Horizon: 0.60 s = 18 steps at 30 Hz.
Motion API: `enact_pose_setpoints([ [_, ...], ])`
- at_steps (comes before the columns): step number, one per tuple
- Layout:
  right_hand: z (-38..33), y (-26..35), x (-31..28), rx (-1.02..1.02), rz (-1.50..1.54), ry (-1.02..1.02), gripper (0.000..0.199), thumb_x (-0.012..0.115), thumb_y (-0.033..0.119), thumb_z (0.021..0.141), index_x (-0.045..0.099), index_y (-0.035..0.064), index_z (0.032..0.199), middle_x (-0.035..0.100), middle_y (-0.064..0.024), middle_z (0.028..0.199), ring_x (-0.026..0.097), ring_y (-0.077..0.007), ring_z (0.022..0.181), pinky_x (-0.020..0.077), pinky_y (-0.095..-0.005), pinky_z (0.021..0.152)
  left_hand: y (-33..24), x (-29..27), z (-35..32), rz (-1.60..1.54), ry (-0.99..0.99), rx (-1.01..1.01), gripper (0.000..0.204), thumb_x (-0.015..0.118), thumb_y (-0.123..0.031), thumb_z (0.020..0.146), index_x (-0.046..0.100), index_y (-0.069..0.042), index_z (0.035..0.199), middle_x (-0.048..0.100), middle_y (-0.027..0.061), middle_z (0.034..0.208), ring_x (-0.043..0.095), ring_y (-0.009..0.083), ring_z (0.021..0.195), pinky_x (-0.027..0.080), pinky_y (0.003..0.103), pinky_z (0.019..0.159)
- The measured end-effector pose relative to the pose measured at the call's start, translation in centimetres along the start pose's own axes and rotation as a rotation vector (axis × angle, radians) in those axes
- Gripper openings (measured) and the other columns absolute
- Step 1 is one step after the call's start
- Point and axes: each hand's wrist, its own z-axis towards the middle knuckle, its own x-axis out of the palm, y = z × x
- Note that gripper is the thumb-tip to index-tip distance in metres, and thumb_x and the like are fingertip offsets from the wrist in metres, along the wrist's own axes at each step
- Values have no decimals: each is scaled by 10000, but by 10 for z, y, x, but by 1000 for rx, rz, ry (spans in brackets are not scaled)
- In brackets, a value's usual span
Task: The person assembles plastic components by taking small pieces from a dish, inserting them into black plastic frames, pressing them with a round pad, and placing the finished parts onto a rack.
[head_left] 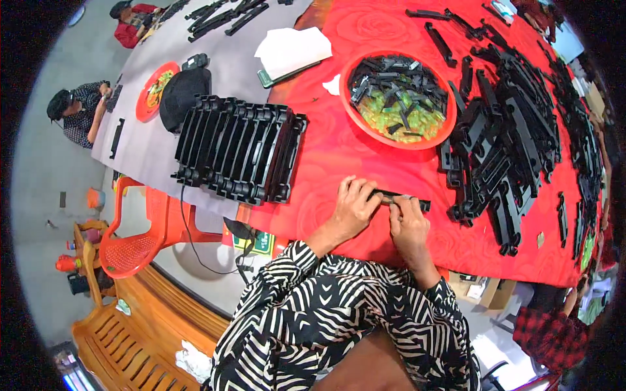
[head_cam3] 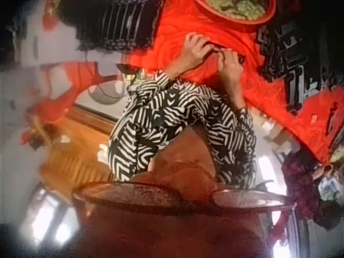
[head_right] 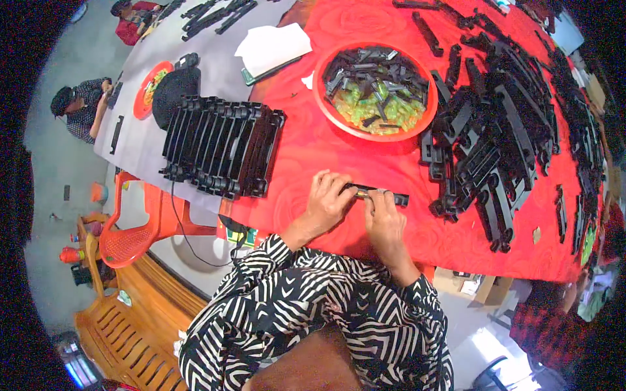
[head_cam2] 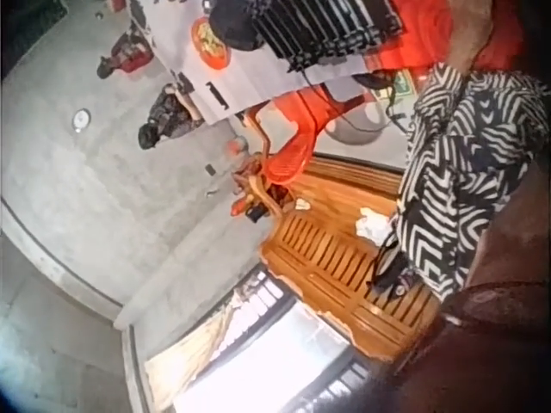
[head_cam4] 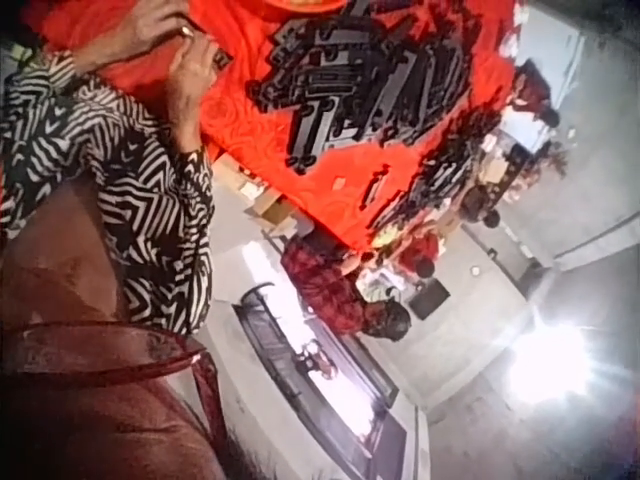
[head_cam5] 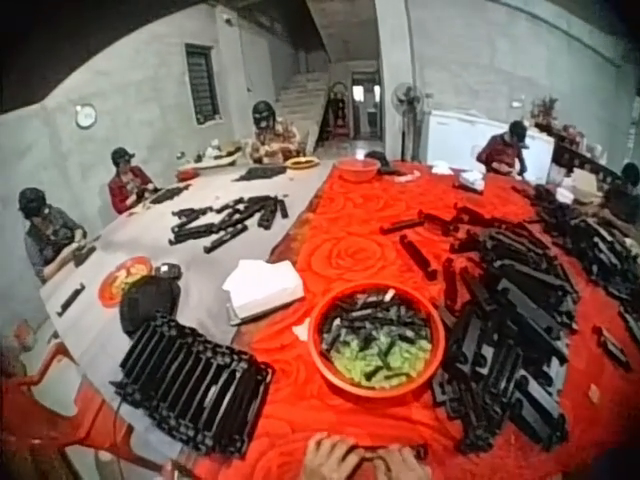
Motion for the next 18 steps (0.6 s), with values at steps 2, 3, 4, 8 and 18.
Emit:
enact_pose_setpoints([
  [2, -2, 5, -2, 16, -24, 17, 121, 626, 94, 799, 595, 60, 911, 565, -121, 860, 599, -312, 686, 494, -386, 528, -2, 1, -1, -7, -4, -3, 171, 568, -152, 726, 602, -46, 857, 544, 105, 1010, 509, 258, 946, 376, 448, 838],
  [3, -4, 6, -3, 35, -50, 31, 119, 630, 94, 796, 595, 63, 906, 561, -118, 860, 600, -310, 693, 495, -384, 531, -3, 1, -4, 4, -5, -11, 178, 570, -159, 726, 603, -52, 865, 543, 103, 1006, 510, 257, 935, 379, 431, 802],
  [4, -5, 3, -2, 44, -60, 26, 119, 630, 94, 796, 595, 63, 906, 561, -118, 860, 600, -310, 693, 495, -384, 531, -4, 3, -3, 6, -6, -10, 185, 571, -167, 726, 604, -58, 872, 543, 101, 1003, 511, 257, 923, 381, 414, 767],
  [8, 0, -3, -1, 14, -92, 48, 125, 600, 140, 817, 573, 103, 933, 543, -106, 889, 588, -316, 672, 485, -417, 513, -3, 7, 4, -18, 47, 21, 196, 572, -173, 730, 614, -92, 904, 545, 93, 988, 510, 259, 924, 376, 403, 725],
  [18, 8, -16, -41, 138, 763, -281, 221, 416, 45, 858, 582, -54, 965, 544, -74, 756, 411, -78, 475, 362, -245, 442, -7, 3, 11, -7, 37, -12, 167, 639, -147, 704, 612, -93, 860, 544, 89, 986, 507, 267, 931, 373, 412, 771],
])
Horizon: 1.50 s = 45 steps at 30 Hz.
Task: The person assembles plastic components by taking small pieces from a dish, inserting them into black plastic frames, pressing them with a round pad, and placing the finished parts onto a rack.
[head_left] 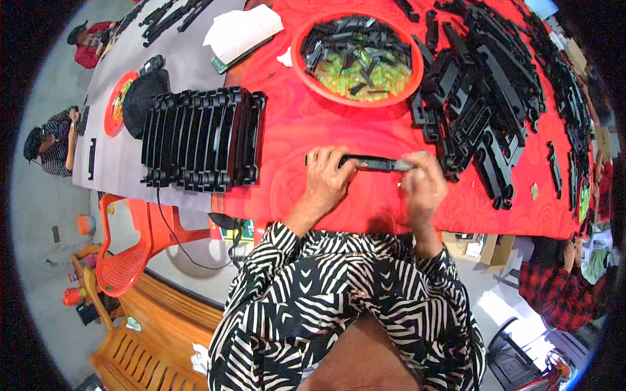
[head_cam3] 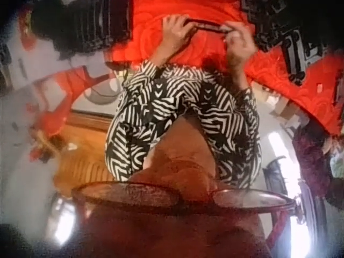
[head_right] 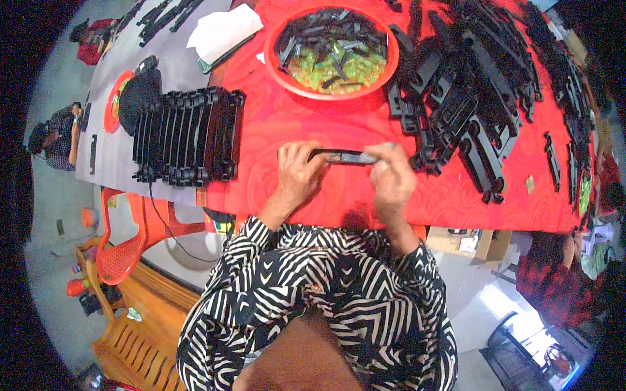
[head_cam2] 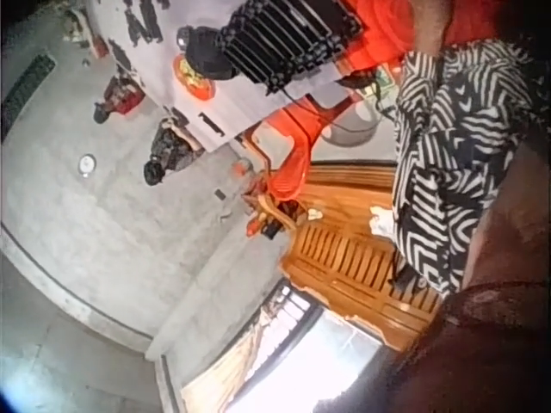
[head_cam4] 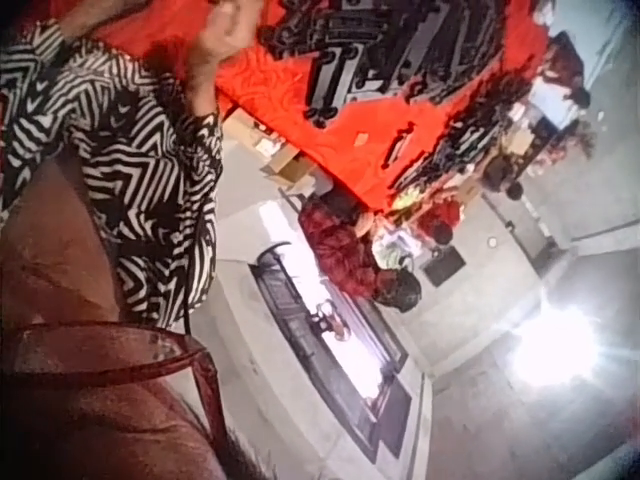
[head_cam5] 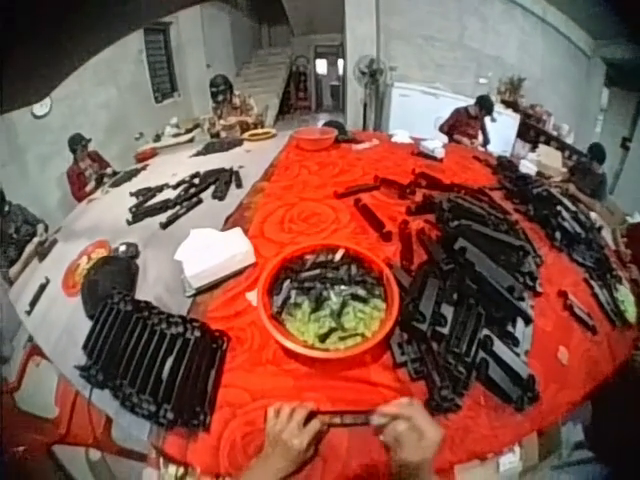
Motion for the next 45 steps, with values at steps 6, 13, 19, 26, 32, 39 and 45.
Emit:
enact_pose_setpoints([
  [6, 30, -2, 34, 260, 708, -58, 283, 365, 54, 808, 576, -71, 948, 483, -41, 629, 321, -52, 433, 284, -217, 400, 4, 9, -9, -130, -3, -56, 178, 633, -73, 697, 598, -32, 866, 540, 132, 1010, 508, 318, 951, 408, 422, 803],
  [13, 18, -35, 51, 249, 610, -5, 235, 408, 106, 819, 567, -66, 837, 460, -40, 627, 354, -67, 427, 291, -212, 385, 3, 9, -10, -157, -16, -40, 236, 665, -13, 658, 594, -10, 883, 548, 141, 999, 515, 322, 902, 433, 395, 762],
  [19, 17, -37, 57, 229, 535, 36, 235, 375, 79, 830, 562, -62, 810, 455, -40, 633, 361, -73, 436, 291, -214, 393, 4, 9, -10, -182, -10, -47, 186, 636, -49, 694, 590, -18, 871, 539, 143, 998, 508, 319, 921, 416, 412, 775],
  [26, 18, -35, 62, 49, 327, 46, 233, 367, 66, 767, 566, -54, 743, 457, -32, 614, 365, -70, 469, 294, -213, 444, 3, 9, -9, -170, -8, -58, 174, 633, -53, 701, 590, -14, 866, 539, 137, 986, 509, 313, 923, 419, 412, 780],
  [32, 16, -46, 54, 141, 332, 73, 238, 376, 85, 751, 576, -41, 721, 488, -37, 624, 397, -87, 496, 326, -237, 468, 5, 10, -10, -190, -7, -39, 170, 635, -46, 705, 581, -10, 863, 535, 139, 1006, 508, 318, 925, 419, 411, 781],
  [39, 16, -46, 56, 270, 554, 16, 222, 389, 82, 736, 578, -28, 696, 499, -26, 632, 400, -92, 520, 325, -257, 485, 4, 9, -11, -202, -11, -55, 186, 640, -24, 697, 535, 19, 844, 530, 168, 1037, 499, 362, 987, 421, 434, 851],
  [45, 19, -44, 59, 70, 273, 41, 228, 364, 78, 757, 549, -39, 693, 424, -22, 570, 362, -89, 449, 292, -237, 417, 6, 8, -8, -221, 17, -51, 194, 642, -11, 686, 532, 28, 842, 530, 174, 1035, 501, 364, 980, 424, 434, 854],
])
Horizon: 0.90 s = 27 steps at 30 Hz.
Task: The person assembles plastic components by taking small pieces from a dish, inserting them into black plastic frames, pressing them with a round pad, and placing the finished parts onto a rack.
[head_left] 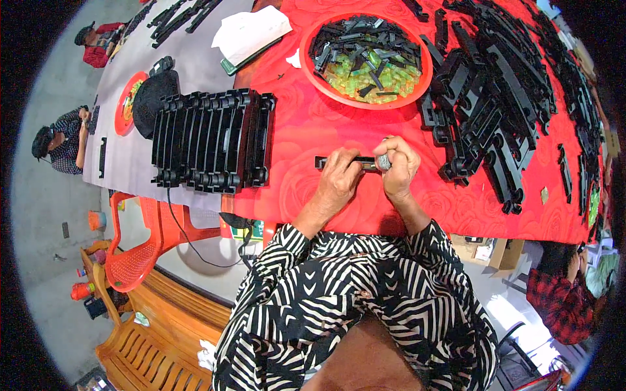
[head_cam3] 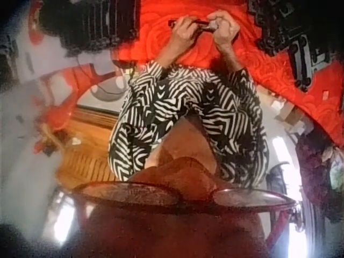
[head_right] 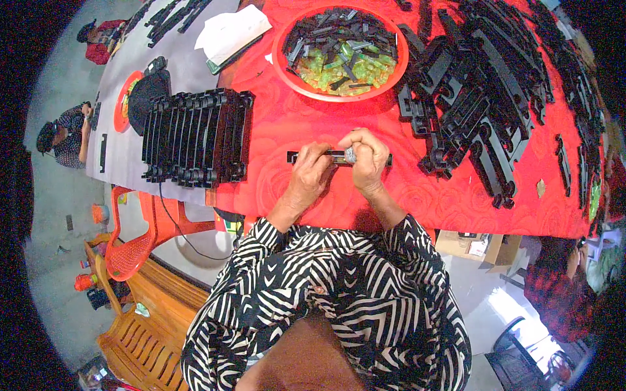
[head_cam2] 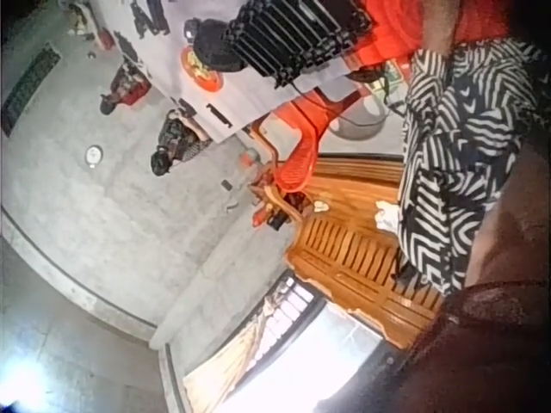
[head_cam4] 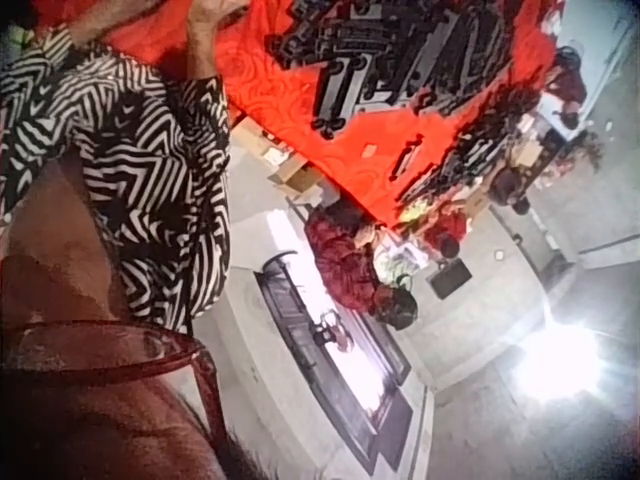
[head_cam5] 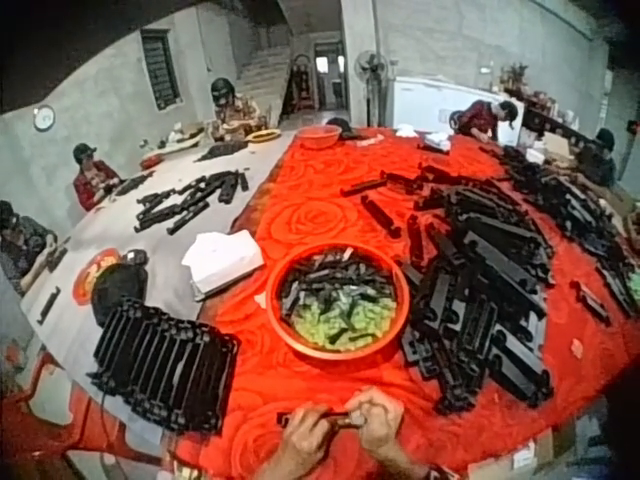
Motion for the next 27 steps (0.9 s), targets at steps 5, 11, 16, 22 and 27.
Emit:
enact_pose_setpoints([
  [5, 0, 9, 7, -36, -73, 51, 229, 368, 77, 740, 555, -34, 670, 423, -4, 579, 338, -76, 463, 287, -234, 457, 1, -1, -2, 18, 22, -12, 193, 637, -8, 688, 533, 24, 847, 525, 171, 1046, 504, 364, 968, 424, 434, 874],
  [11, 2, 6, 5, 87, 72, 26, 218, 374, 76, 757, 553, -30, 694, 457, -23, 608, 352, -76, 450, 296, -231, 428, -3, -3, -1, -18, -82, -41, 202, 614, 1, 711, 513, 44, 880, 508, 209, 1070, 503, 371, 1004, 394, 459, 965],
  [16, 5, -3, 19, 105, 113, 32, 206, 367, 66, 768, 538, -28, 704, 469, -42, 608, 366, -82, 435, 309, -227, 397, 0, -1, -5, 88, -86, -27, 240, 666, 11, 684, 523, 25, 876, 525, 204, 1073, 523, 363, 1000, 421, 450, 935],
  [22, 7, -4, 18, 57, 58, 81, 207, 366, 65, 752, 542, -31, 697, 459, -38, 604, 384, -83, 452, 292, -229, 415, 0, 2, 0, -1, -81, -66, 221, 661, 28, 674, 526, 22, 849, 538, 188, 1041, 528, 356, 911, 438, 431, 792],
  [27, 5, -13, 20, 5, 53, 82, 199, 390, 101, 747, 532, -25, 687, 483, -61, 607, 412, -112, 463, 304, -248, 417, 3, -2, -7, 2, -68, -57, 188, 640, -9, 698, 516, 43, 829, 524, 217, 1033, 511, 368, 934, 436, 420, 819],
])
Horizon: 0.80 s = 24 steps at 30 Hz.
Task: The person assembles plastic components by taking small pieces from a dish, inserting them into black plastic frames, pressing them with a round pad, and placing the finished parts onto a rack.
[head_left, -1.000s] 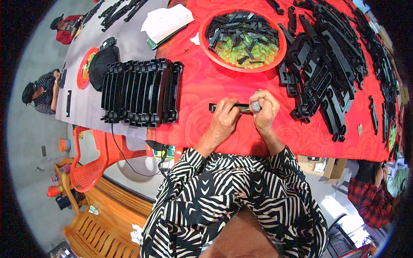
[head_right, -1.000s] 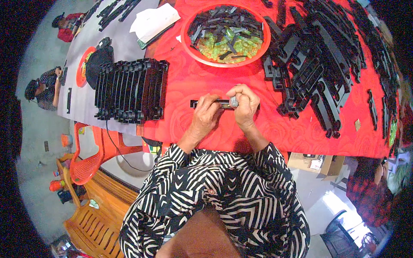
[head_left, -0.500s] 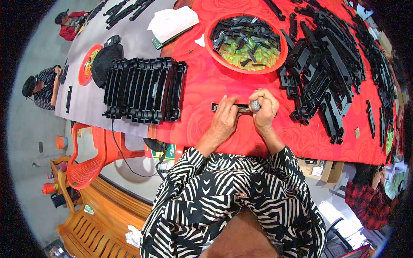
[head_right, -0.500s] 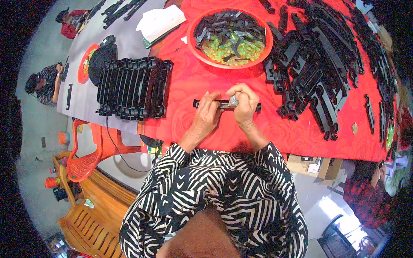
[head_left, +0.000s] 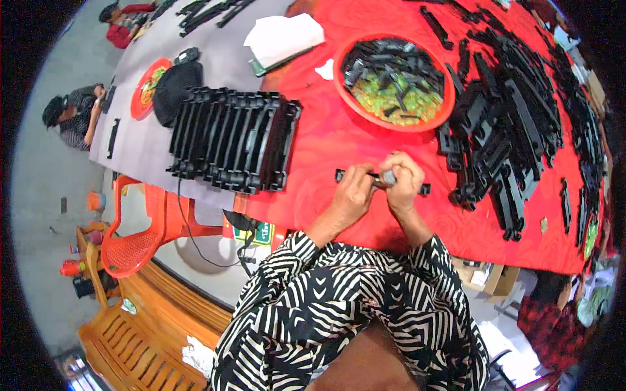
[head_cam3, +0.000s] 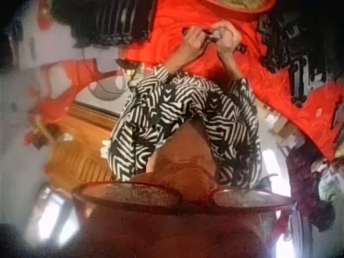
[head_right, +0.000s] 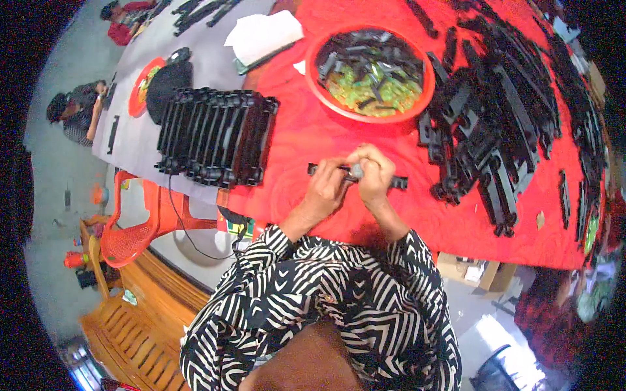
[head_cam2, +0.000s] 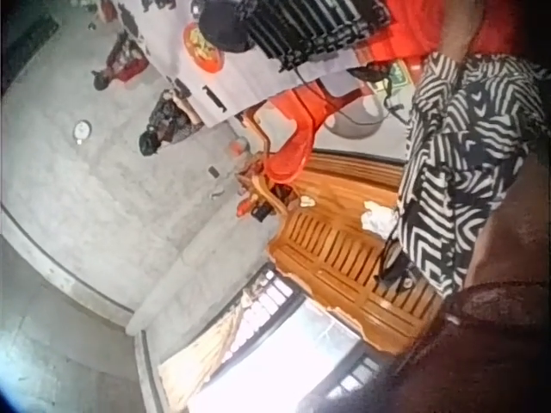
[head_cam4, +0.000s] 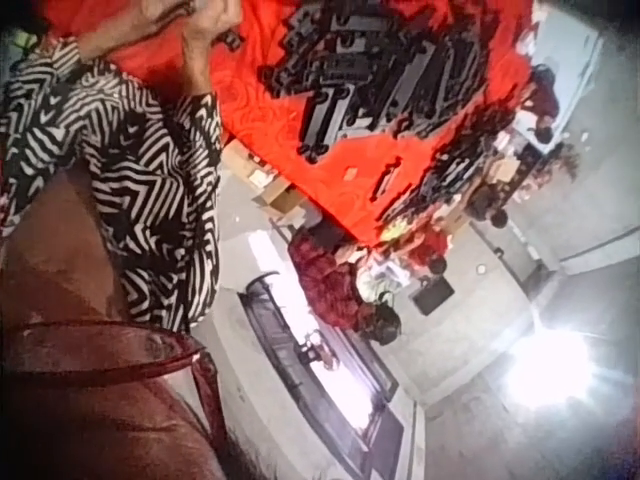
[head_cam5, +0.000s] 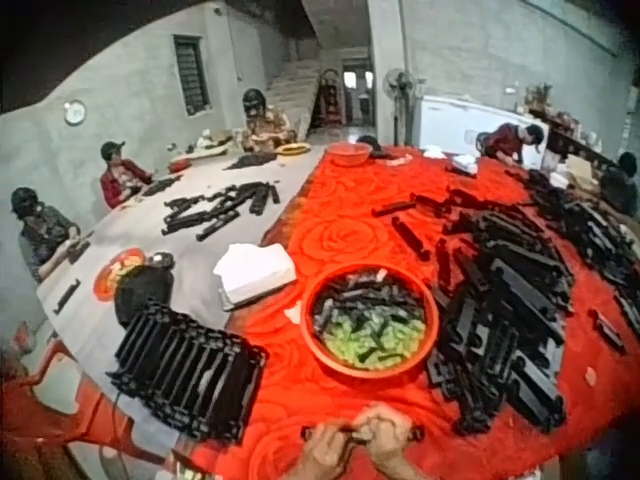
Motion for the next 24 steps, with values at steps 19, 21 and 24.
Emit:
enact_pose_setpoints([
  [19, 4, 15, 6, -17, -155, 80, 237, 379, 93, 744, 571, -18, 659, 513, -42, 590, 424, -102, 509, 349, -259, 498, 1, 1, -2, -14, 25, 7, 199, 604, -27, 696, 541, 11, 881, 517, 171, 1019, 509, 337, 921, 438, 404, 804],
  [21, 2, 14, 7, -46, -156, 101, 232, 380, 86, 743, 571, -18, 661, 512, -41, 591, 429, -103, 513, 349, -258, 498, 1, 0, -3, -27, 25, 1, 208, 607, -28, 696, 542, 9, 890, 515, 168, 1011, 507, 335, 922, 439, 405, 803],
  [24, 2, 14, 7, -73, -172, 124, 226, 381, 75, 745, 570, -19, 665, 516, -42, 602, 439, -102, 522, 350, -253, 501, 0, 1, -2, -39, 29, 2, 214, 605, -21, 701, 536, 8, 902, 514, 165, 1006, 507, 338, 922, 439, 404, 799],
])
